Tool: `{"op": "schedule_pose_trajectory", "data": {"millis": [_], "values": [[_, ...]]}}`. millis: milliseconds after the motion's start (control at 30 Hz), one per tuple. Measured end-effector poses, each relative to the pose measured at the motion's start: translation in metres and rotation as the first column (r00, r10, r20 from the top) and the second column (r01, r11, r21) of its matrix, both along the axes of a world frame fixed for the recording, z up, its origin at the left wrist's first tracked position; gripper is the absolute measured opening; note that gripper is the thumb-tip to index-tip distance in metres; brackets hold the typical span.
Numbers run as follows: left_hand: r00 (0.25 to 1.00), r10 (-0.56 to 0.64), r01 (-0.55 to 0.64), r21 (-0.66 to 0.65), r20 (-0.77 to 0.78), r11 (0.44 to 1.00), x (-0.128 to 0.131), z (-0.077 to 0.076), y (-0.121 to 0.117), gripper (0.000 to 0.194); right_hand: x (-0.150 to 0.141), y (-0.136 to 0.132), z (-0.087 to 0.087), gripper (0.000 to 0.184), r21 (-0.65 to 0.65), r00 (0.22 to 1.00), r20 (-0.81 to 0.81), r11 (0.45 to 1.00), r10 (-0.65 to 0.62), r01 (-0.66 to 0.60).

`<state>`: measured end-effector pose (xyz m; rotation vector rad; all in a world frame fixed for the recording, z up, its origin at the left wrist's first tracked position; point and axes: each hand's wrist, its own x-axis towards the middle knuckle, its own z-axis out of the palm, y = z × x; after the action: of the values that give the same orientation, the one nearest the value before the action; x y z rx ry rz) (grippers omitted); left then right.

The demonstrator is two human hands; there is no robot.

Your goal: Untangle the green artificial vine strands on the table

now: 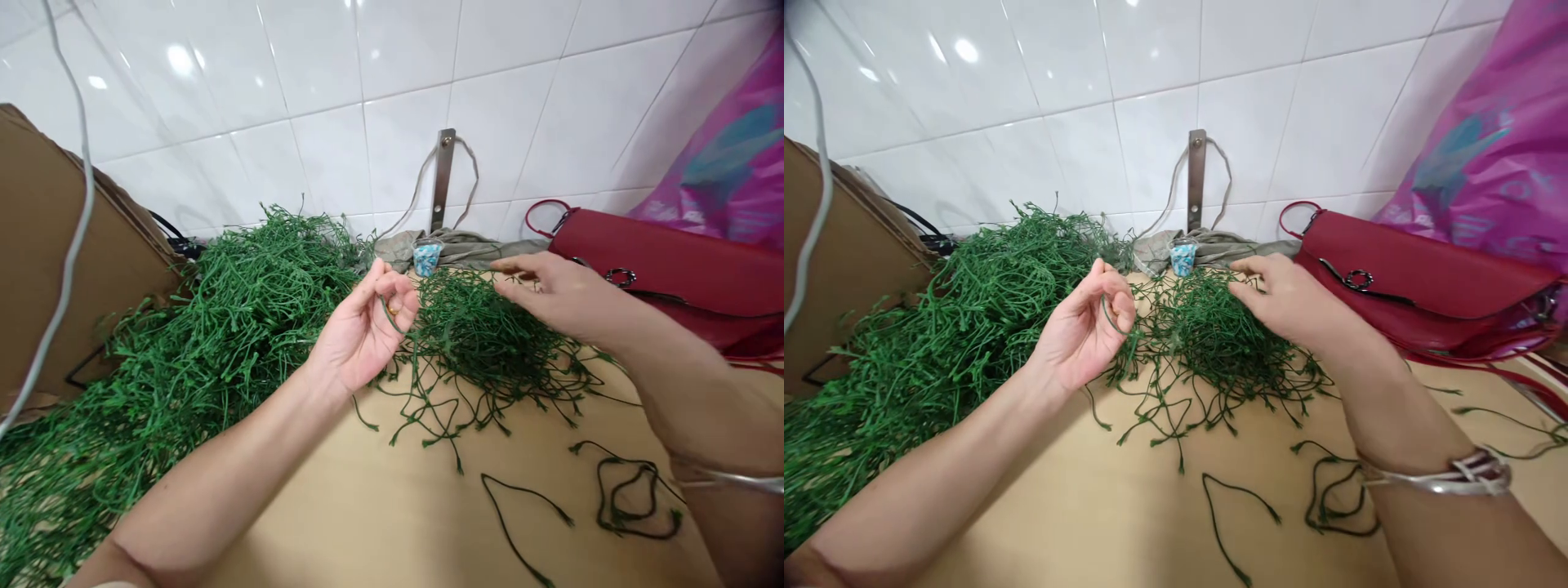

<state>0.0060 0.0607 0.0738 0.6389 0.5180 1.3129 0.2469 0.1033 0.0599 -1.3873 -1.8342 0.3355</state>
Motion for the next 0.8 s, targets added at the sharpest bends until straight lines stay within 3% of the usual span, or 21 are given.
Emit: {"op": "schedule_pose_trajectory", "data": {"millis": [33, 67, 133, 167, 233, 300, 367, 533, 633, 800], "values": [[1.000, 0.030, -0.030, -0.018, 0.004, 0.999, 0.001, 0.000, 0.001, 0.024, -0.007, -0.002, 0.003, 0.033, 0.048, 0.998, 0.045, 0.998, -0.035, 0.033], [0.999, 0.047, -0.046, -0.040, 0.020, 0.998, 0.001, 0.001, 0.002, 0.025, -0.017, -0.006, 0.007, 0.037, 0.050, 0.999, 0.047, 0.999, 0.013, -0.015], [0.997, 0.049, -0.043, -0.089, 0.066, 0.995, 0.002, 0.002, 0.001, 0.027, -0.038, -0.017, 0.013, 0.039, -0.027, 0.975, -0.053, 0.975, 0.218, -0.219], [0.995, 0.046, -0.037, -0.108, 0.086, 0.993, 0.003, 0.003, 0.000, 0.027, -0.049, -0.023, 0.015, 0.040, -0.107, 0.925, -0.102, 0.920, 0.366, -0.376], [0.994, 0.038, -0.026, -0.120, 0.104, 0.992, 0.004, 0.005, -0.002, 0.026, -0.066, -0.031, 0.015, 0.034, -0.272, 0.783, -0.166, 0.736, 0.599, -0.620], [0.993, 0.034, -0.021, -0.112, 0.113, 0.994, 0.005, 0.009, -0.002, 0.025, -0.074, -0.034, 0.010, 0.027, -0.411, 0.688, -0.207, 0.577, 0.695, -0.706], [0.991, 0.039, -0.026, -0.105, 0.129, 0.994, 0.004, 0.013, 0.000, 0.025, -0.073, -0.033, 0.006, 0.025, -0.479, 0.684, -0.244, 0.528, 0.687, -0.701], [0.987, 0.113, -0.109, -0.039, 0.112, 0.993, -0.008, 0.032, 0.009, 0.029, -0.045, -0.028, 0.016, 0.028, -0.487, 0.762, -0.284, 0.598, 0.582, -0.637], [0.982, 0.185, -0.184, -0.028, 0.043, 0.982, -0.019, 0.051, 0.005, 0.033, -0.024, -0.024, 0.024, 0.031, -0.417, 0.792, -0.273, 0.675, 0.546, -0.609], [0.937, 0.348, -0.349, 0.066, 0.031, 0.935, -0.045, 0.091, -0.042, 0.034, -0.004, -0.023, 0.030, 0.037, -0.293, 0.812, -0.436, 0.792, 0.388, -0.536]]}}
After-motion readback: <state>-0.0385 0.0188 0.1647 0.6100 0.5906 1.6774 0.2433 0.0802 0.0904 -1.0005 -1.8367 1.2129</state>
